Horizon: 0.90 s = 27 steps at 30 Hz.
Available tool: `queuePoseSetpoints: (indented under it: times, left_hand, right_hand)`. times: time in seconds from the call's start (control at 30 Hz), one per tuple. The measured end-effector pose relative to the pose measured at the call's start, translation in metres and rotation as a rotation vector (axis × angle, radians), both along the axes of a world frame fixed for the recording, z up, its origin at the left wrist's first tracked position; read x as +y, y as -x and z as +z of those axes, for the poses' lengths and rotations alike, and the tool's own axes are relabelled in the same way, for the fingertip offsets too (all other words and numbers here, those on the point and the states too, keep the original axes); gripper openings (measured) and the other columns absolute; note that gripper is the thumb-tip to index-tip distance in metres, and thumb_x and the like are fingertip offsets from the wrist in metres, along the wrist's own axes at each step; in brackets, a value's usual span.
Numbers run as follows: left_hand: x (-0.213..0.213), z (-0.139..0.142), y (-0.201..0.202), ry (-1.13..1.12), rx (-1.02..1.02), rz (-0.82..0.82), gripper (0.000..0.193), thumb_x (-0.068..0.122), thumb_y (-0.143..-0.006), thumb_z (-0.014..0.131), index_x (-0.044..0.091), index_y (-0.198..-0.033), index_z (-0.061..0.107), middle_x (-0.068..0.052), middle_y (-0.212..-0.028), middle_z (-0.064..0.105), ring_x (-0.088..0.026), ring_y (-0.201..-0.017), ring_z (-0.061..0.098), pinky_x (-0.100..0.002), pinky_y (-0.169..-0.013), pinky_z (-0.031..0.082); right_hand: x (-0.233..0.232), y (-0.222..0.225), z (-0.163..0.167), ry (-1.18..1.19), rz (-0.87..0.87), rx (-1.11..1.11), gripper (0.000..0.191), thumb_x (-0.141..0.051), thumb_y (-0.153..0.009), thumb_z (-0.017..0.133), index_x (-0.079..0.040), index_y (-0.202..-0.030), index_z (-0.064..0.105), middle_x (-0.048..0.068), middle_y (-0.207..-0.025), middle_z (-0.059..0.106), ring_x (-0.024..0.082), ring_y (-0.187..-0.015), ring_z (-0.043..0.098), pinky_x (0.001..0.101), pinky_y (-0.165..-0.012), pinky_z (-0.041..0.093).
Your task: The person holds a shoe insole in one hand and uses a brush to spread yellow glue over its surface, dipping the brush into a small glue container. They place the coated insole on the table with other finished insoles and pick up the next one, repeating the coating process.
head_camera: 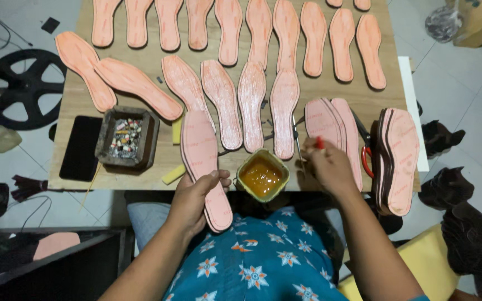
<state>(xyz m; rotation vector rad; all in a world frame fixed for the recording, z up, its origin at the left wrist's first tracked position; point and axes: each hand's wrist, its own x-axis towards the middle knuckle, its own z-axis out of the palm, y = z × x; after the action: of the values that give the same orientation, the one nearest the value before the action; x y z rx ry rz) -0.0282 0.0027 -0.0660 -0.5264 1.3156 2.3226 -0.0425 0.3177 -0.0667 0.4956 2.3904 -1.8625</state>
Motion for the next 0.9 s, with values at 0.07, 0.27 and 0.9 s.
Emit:
queuePoseSetpoints:
  times: [0.07,0.27,0.9]
  left_hand:
    - [0.002,-0.006,-0.002,0.030,-0.012,-0.054,0.030,0.012,-0.095,0.058,-0.004,-0.121,0.058,-0.016,-0.102,0.073,-0.023,-0.087,0.072,-0.037,-0.077,0.061]
    - [0.004,-0.015,-0.004,-0.026,-0.041,-0.093,0.033,0.014,-0.097,0.058,-0.008,-0.122,0.058,-0.020,-0.103,0.071,-0.028,-0.092,0.073,-0.040,-0.078,0.063]
    - [0.001,-0.022,-0.005,-0.019,0.070,0.023,0.043,0.016,-0.095,0.060,0.002,-0.134,0.050,-0.014,-0.116,0.066,-0.027,-0.105,0.070,-0.043,-0.086,0.060]
  right_hand:
    - [-0.005,-0.014,0.019,-0.138,-0.017,0.304,0.029,-0.016,-0.103,0.055,-0.002,-0.125,0.069,0.009,-0.109,0.062,0.015,-0.099,0.060,0.0282,-0.088,0.052]
    - [-0.034,-0.037,0.064,-0.300,0.267,0.454,0.030,-0.017,-0.103,0.061,-0.002,-0.128,0.067,0.010,-0.107,0.063,0.021,-0.100,0.062,0.0314,-0.091,0.049]
    - [-0.072,-0.056,0.047,-0.492,0.189,0.531,0.022,-0.012,-0.097,0.071,0.000,-0.115,0.068,0.013,-0.105,0.069,0.025,-0.095,0.069,0.0355,-0.083,0.054]
